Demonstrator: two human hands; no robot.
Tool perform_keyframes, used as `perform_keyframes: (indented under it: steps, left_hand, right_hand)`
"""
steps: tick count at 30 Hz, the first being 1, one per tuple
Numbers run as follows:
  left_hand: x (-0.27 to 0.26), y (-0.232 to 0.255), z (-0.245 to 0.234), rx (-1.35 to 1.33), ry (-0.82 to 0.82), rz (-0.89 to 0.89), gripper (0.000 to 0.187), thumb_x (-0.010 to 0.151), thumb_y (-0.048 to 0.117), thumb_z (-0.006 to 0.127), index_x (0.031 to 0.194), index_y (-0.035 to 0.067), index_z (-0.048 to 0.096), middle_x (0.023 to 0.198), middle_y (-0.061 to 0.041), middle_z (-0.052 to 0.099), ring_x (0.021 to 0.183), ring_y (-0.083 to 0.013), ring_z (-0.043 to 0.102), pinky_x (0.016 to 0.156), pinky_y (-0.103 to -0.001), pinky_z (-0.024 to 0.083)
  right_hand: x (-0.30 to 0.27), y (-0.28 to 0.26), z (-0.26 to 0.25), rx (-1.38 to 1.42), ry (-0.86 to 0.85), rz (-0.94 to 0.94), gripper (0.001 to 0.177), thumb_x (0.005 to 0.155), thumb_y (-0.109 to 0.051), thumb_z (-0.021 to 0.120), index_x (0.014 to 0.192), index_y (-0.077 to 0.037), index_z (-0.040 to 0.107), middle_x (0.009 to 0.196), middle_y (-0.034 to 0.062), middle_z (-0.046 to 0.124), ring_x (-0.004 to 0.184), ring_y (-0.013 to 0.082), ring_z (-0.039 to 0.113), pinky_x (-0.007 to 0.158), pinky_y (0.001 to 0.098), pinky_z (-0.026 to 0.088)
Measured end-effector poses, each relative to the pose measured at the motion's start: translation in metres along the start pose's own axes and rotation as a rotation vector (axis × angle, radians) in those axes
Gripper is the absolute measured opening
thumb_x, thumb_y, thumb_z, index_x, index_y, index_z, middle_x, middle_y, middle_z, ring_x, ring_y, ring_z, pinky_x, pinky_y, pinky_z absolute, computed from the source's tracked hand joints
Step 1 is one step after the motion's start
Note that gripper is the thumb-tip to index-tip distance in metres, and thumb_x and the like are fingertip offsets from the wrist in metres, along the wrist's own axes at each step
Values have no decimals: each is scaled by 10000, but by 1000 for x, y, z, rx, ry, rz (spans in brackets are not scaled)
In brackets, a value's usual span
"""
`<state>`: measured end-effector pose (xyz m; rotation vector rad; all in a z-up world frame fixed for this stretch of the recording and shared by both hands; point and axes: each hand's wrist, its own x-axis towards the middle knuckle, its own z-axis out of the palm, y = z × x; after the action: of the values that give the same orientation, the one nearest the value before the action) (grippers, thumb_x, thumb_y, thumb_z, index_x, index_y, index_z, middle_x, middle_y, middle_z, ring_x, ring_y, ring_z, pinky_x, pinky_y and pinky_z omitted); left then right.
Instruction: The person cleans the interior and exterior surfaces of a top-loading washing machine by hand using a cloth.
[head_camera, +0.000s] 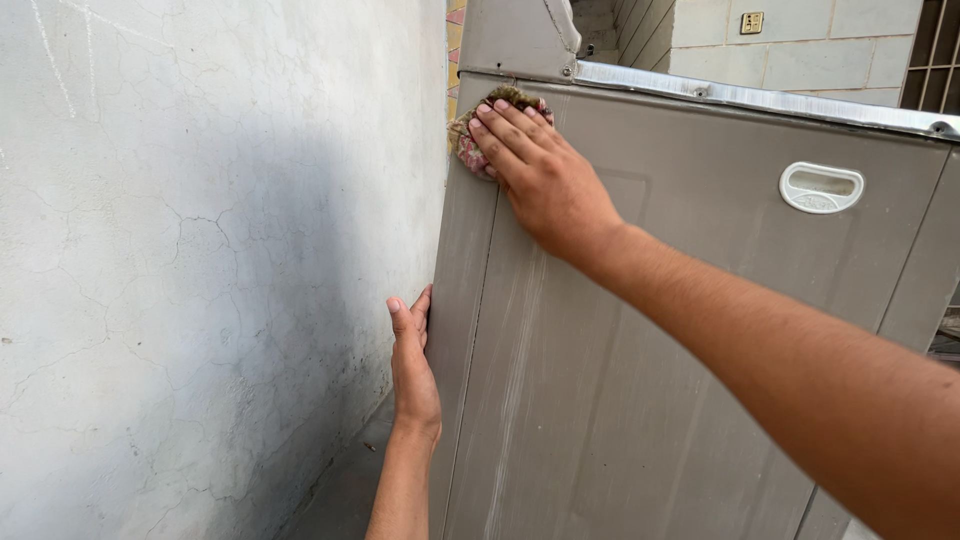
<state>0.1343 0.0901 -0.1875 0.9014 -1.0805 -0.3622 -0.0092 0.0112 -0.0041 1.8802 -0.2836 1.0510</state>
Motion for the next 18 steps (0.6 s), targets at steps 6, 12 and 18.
perform_keyframes:
  steps: [6, 12, 18]
  left_hand:
    - [-3, -2, 9, -85, 65, 14, 1021, 875, 805, 113, 1581, 101, 335, 1675, -123, 312, 1568, -255, 225, 1255, -454, 181]
    - [3, -8, 4, -182, 37, 49, 1056, 885, 822, 109, 1584, 59, 321, 1681, -140, 313, 1579, -262, 240, 1270, -449, 149]
    - [2, -1, 2, -102, 23, -27, 1082, 833, 845, 78, 1599, 109, 287, 1693, -110, 253, 1579, -244, 175, 1256, -464, 107]
  right_hand:
    - [-38, -55, 26, 98, 74, 60, 537, 1033, -53, 510, 1564, -64, 427, 1616, 107, 422, 1539, 253, 319, 1304, 455, 223]
    - [-74, -90, 31, 80, -8, -43, 525, 1031, -53, 503, 1551, -86, 437, 1614, 74, 427, 1523, 225, 337, 1296, 432, 241]
    - [-49, -41, 18, 35, -120, -302, 550, 995, -130, 515, 1540, -131, 444, 1598, 52, 426, 1484, 216, 358, 1265, 412, 267]
